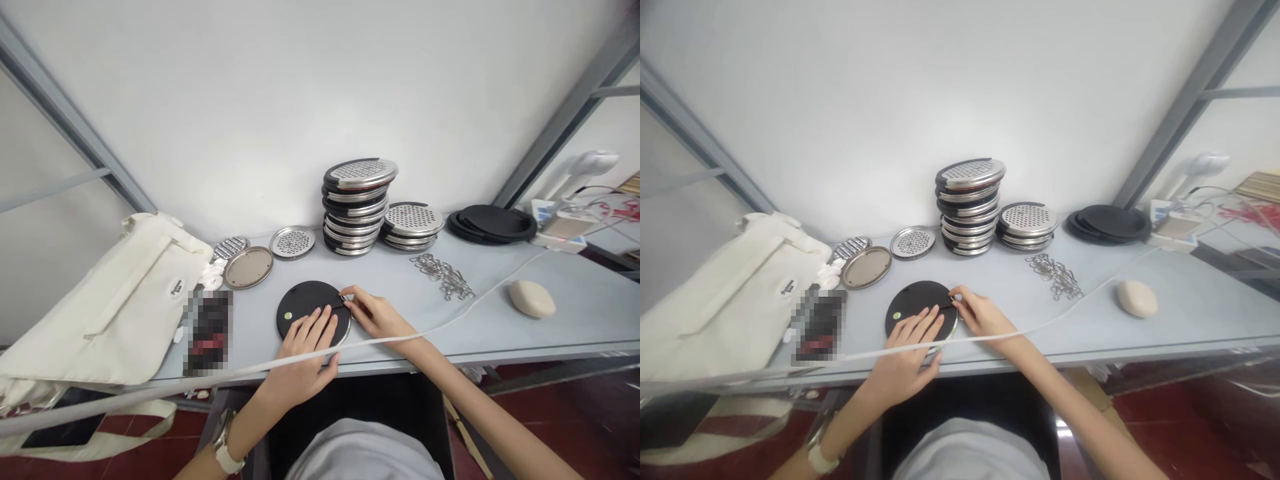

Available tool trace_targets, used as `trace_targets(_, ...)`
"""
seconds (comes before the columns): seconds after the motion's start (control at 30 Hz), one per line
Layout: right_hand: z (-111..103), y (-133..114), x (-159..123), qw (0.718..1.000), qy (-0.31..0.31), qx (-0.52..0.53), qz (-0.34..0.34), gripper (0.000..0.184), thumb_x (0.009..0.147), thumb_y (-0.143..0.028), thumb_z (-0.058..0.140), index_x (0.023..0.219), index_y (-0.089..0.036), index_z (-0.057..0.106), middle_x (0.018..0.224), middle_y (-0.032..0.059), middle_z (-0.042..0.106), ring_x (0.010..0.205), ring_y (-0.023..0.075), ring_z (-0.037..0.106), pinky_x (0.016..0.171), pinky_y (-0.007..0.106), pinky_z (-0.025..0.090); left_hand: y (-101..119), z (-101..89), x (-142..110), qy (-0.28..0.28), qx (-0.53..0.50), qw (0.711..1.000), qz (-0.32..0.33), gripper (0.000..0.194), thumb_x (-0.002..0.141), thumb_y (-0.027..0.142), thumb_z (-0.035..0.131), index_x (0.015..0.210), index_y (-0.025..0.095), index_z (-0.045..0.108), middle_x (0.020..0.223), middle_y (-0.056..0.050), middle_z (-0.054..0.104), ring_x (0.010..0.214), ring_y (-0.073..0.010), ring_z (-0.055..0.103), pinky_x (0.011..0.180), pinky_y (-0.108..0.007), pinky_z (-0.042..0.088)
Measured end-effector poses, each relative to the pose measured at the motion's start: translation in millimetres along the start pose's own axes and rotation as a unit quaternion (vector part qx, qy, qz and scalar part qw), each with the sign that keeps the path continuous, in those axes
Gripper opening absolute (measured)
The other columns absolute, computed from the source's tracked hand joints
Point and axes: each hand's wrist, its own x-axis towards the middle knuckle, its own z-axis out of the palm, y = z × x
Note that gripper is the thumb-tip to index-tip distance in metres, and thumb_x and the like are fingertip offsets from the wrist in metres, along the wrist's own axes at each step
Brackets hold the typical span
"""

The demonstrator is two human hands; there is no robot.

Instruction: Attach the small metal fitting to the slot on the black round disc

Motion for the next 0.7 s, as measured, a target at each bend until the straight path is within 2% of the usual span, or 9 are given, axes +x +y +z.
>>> trace_targets(0.3, 0.0, -1.7, 0.2, 1.0, 0.006, -0.005, -0.009, 0.024, 0.096, -0.028, 0.037, 0.113, -0.02, 0.051, 0.083, 0.0041, 0.066, 0.065, 0.0148, 0.062, 0.063, 0.024, 0.046, -0.8, -0.5, 0.0, 0.0, 0.004, 1.0, 0.003, 0.055, 0.09, 0.029, 0.044, 0.142, 0.012, 0.036, 0.148, -0.012, 0.033, 0.133, -0.0266, 0.036, 0.104, -0.04, 0.033)
trace_targets(0.5, 1.3, -0.4, -1.4, 1.0, 0.006, -0.004, -0.002, 0.02, 0.096, -0.029, 0.037, 0.104, -0.02, 0.053, 0.079, 0.0025, 0.065, 0.063, 0.014, 0.06, 0.063, 0.024, 0.045, -1.1, 0.3, -0.6, -0.007, 0.004, 1.0, 0.003, 0.055, 0.09, 0.028, 0.044, 0.142, 0.011, 0.036, 0.148, -0.012, 0.033, 0.133, -0.0269, 0.035, 0.104, -0.041, 0.033)
trace_targets(0.7, 4.5, 1.2, -1.2, 1.0, 0.02, 0.013, -0.004, 0.021, 0.096, -0.029, 0.039, 0.112, -0.02, 0.048, 0.073, 0.0001, 0.059, 0.064, 0.0146, 0.059, 0.065, 0.025, 0.047, -0.7, 0.1, 0.0, -0.004, 0.004, 1.0, 0.004, 0.055, 0.09, 0.028, 0.044, 0.141, 0.011, 0.037, 0.147, -0.013, 0.035, 0.133, -0.0273, 0.035, 0.104, -0.041, 0.033)
